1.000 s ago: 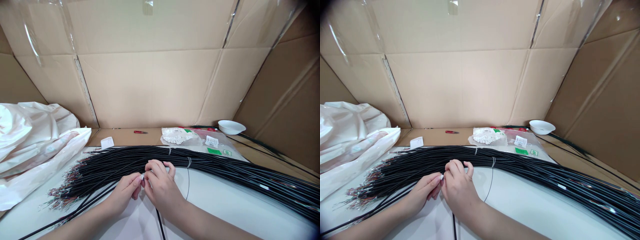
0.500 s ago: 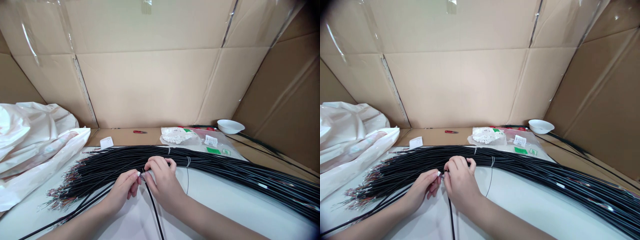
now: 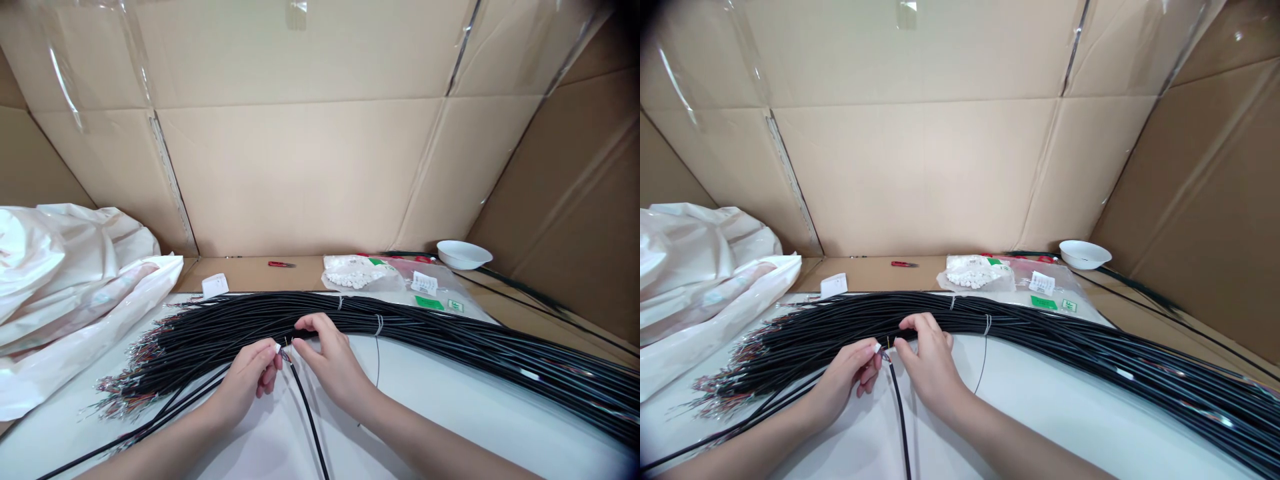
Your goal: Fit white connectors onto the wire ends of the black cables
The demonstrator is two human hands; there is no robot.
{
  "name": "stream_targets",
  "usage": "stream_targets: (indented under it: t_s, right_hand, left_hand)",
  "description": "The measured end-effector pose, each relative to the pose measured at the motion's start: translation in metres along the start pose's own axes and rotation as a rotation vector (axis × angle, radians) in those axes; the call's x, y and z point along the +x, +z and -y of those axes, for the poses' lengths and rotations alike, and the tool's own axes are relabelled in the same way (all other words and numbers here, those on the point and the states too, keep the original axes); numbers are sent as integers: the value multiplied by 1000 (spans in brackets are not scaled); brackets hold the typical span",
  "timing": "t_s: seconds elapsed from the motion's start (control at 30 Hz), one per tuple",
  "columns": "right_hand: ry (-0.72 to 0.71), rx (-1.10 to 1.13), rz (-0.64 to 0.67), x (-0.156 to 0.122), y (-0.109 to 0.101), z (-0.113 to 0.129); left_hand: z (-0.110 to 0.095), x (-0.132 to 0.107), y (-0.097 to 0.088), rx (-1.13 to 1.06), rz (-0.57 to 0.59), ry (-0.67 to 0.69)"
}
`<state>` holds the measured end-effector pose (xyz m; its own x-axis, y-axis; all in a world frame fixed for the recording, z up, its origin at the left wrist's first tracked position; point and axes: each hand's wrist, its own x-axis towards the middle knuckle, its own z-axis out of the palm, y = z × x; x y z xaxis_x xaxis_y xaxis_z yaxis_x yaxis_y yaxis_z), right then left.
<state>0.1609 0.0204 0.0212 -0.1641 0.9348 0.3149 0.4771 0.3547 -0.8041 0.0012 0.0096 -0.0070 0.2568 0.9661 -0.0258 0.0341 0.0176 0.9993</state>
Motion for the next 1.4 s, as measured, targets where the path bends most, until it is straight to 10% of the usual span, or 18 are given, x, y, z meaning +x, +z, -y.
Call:
stream_targets:
  t_s: [0.87,1.4]
  right_hand:
    - [124,-32,122,-4,0,10]
    - [-138,-199,322,-4,-14,16]
  left_hand:
    - [-1,-5,3,118,21,72]
    - [-1,-5,5,151,14,59]
